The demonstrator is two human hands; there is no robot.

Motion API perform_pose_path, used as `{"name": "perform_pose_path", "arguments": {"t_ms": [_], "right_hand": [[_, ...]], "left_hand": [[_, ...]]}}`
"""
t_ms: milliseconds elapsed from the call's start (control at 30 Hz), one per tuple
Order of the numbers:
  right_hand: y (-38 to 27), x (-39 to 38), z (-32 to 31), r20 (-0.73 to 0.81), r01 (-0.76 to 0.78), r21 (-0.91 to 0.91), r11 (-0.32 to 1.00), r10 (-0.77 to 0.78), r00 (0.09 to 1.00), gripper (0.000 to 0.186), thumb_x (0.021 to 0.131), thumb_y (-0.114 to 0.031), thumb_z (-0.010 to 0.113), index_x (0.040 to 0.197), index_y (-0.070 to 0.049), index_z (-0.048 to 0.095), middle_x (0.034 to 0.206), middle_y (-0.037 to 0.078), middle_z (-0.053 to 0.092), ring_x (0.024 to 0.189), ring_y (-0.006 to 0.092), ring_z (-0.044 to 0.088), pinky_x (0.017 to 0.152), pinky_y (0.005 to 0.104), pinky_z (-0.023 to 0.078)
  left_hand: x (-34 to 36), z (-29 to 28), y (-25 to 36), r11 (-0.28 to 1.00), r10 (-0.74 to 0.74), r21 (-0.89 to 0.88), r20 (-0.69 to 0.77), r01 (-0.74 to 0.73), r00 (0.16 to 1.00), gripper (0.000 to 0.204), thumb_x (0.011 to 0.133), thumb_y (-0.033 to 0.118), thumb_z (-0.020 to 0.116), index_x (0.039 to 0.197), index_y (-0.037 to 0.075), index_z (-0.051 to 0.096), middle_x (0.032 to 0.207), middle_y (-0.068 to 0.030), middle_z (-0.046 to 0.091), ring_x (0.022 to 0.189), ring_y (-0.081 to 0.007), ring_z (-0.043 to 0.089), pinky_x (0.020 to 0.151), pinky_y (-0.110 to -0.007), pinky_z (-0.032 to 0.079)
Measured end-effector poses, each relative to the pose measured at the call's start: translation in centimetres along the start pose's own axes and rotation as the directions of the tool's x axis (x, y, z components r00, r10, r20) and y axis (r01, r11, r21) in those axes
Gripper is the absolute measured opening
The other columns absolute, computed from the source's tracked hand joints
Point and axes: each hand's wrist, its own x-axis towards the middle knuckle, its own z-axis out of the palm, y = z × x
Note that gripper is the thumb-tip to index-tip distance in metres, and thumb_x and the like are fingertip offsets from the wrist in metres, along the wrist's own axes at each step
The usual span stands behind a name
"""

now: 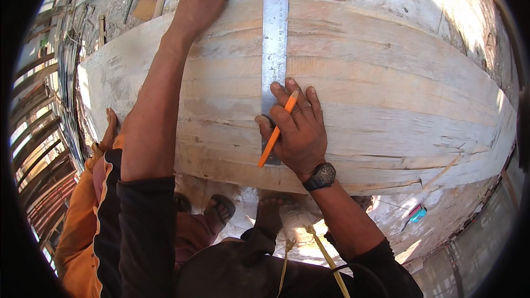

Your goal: The person measures and marks a wooden plank using a tape measure, pencil, and try square. They then use a hand saw to cut the plank along the marked line.

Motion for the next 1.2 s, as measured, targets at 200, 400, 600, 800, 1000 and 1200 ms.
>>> {"name": "perform_pose_path", "arguments": {"t_ms": [200, 400, 600, 800, 1000, 1200], "right_hand": [[0.0, -0.1, 0.2, -0.015, 0.007, 0.008, 1.000, -0.007, 1.000, 0.021, 0.093, -0.030, 0.073, 0.097, -0.012, 0.063, 0.137, 0.009, 0.067, 0.140, 0.0287, 0.053, 0.119, 0.0536, 0.035], [-0.1, -0.1, 0.1, -0.010, -0.002, 0.018, 1.000, 0.002, 1.000, 0.021, 0.093, -0.030, 0.073, 0.097, -0.012, 0.063, 0.137, 0.009, 0.067, 0.140, 0.0286, 0.053, 0.119, 0.0537, 0.035], [0.0, -0.1, 0.0, -0.003, 0.005, 0.011, 1.000, -0.005, 1.000, 0.021, 0.094, -0.029, 0.072, 0.098, -0.011, 0.063, 0.136, 0.010, 0.067, 0.140, 0.0291, 0.052, 0.119, 0.0533, 0.035], [0.1, -0.2, 0.0, 0.007, 0.002, 0.024, 1.000, -0.002, 1.000, 0.020, 0.094, -0.028, 0.072, 0.099, -0.011, 0.063, 0.137, 0.010, 0.066, 0.142, 0.0293, 0.050, 0.120, 0.0538, 0.034], [0.1, -0.2, -0.2, 0.036, 0.011, 0.032, 0.999, -0.013, 0.999, 0.022, 0.094, -0.030, 0.072, 0.100, -0.011, 0.062, 0.139, 0.011, 0.065, 0.143, 0.0310, 0.049, 0.120, 0.0546, 0.033], [0.3, 0.3, -1.4, 0.063, 0.003, 0.116, 0.993, -0.011, 0.998, 0.026, 0.093, -0.033, 0.073, 0.103, -0.011, 0.061, 0.138, 0.011, 0.065, 0.141, 0.0323, 0.051, 0.118, 0.0544, 0.034]], "left_hand": [[0.1, -0.3, -1.4, 0.976, -0.210, -0.040, 0.086, 0.214, 0.974, 0.047, 0.103, 0.049, 0.058, 0.129, 0.013, 0.072, 0.117, -0.0097, 0.074, 0.109, -0.0212, 0.067, 0.101, -0.035, 0.049], [-0.8, 0.3, -0.1, 0.998, 0.006, -0.057, -0.041, -0.008, 0.999, 0.046, 0.102, 0.048, 0.060, 0.128, 0.012, 0.072, 0.119, -0.0100, 0.070, 0.118, -0.0237, 0.061, 0.102, -0.038, 0.047], [-2.5, 2.4, 2.1, 0.911, 0.077, 0.411, -0.120, -0.021, 0.990, 0.102, 0.075, 0.075, 0.075, 0.146, 0.005, 0.052, 0.140, -0.0252, 0.051, 0.138, -0.0419, 0.042, 0.113, -0.054, 0.040], [-2.5, 2.9, 2.4, 0.920, -0.028, 0.388, -0.082, 0.058, 0.996, 0.110, 0.070, 0.076, 0.079, 0.150, 0.008, 0.046, 0.148, -0.0246, 0.044, 0.143, -0.0420, 0.036, 0.117, -0.058, 0.033], [-2.8, 3.2, 2.3, 0.936, 0.017, 0.350, -0.145, 0.035, 0.989, 0.108, 0.068, 0.073, 0.082, 0.151, 0.012, 0.047, 0.149, -0.0231, 0.043, 0.145, -0.0408, 0.034, 0.119, -0.058, 0.029], [-3.1, 3.4, 2.3, 0.942, 0.057, 0.335, -0.189, 0.009, 0.980, 0.106, 0.067, 0.072, 0.083, 0.148, 0.013, 0.051, 0.147, -0.0217, 0.045, 0.144, -0.0406, 0.034, 0.119, -0.057, 0.029]]}}
